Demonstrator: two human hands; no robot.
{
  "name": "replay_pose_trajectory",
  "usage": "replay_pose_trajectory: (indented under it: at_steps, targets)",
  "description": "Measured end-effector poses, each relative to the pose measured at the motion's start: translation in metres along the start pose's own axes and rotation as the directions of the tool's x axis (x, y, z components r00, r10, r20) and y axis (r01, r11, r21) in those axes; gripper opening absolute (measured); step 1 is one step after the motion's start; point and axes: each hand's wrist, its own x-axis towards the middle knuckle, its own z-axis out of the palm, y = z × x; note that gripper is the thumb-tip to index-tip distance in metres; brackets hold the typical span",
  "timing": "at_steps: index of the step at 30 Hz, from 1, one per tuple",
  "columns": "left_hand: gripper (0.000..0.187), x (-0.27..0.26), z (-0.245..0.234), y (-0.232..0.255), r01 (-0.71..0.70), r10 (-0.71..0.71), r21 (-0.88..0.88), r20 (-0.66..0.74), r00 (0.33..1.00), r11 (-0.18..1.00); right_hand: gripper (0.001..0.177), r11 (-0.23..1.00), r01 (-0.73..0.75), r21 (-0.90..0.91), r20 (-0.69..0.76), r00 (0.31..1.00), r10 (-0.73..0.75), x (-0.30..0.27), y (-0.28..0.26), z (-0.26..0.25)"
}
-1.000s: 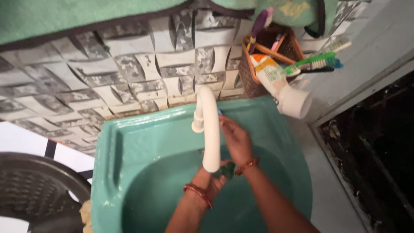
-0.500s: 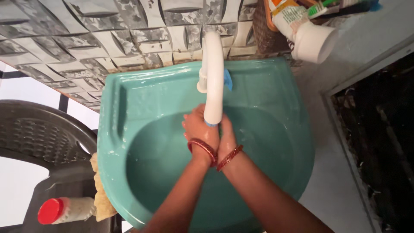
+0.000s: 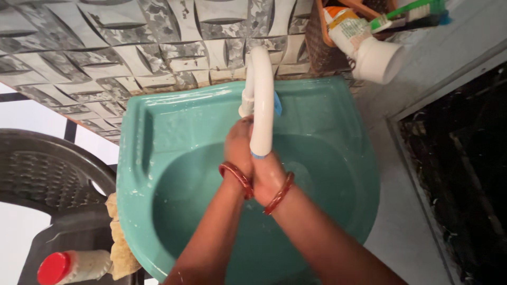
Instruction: The person cleans a teal bathroom sink using a green scrubbing sponge. They scrub the basin, the faucet, and the surrounding tiled area, repeatedly rinsing the sponge under running water to remove debris.
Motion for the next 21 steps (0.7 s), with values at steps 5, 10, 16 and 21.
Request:
replay_pose_trajectory:
  at_steps: [5,10,16,21]
  targets:
    - [0.051,-0.033,0.025,0.030,0.066,-0.078,-0.150,-0.073,0.994,0.986,0.030,0.969,-0.146,0.199,0.514,0.857,0.024,0.047,-0.018,-0.044]
    - [0.041,-0.008,0.005,0.002,0.274,-0.264,-0.618,0.110,0.958,0.737,0.038,0.984,0.170,-0.055,-0.078,0.982,-0.174,-0.004,-0.013,-0.006]
    - [0.034,-0.017,0.016,0.009,0.556,-0.494,-0.831,0.478,0.726,0.013,0.062,0.750,0.539,-0.384,0.079,0.828,-0.555,-0.088,-0.063,0.090]
    - [0.024,-0.023,0.020,0.025,0.452,-0.121,-0.872,0.477,0.871,-0.187,0.068,0.693,0.448,-0.565,0.080,0.866,-0.494,-0.072,-0.082,0.131]
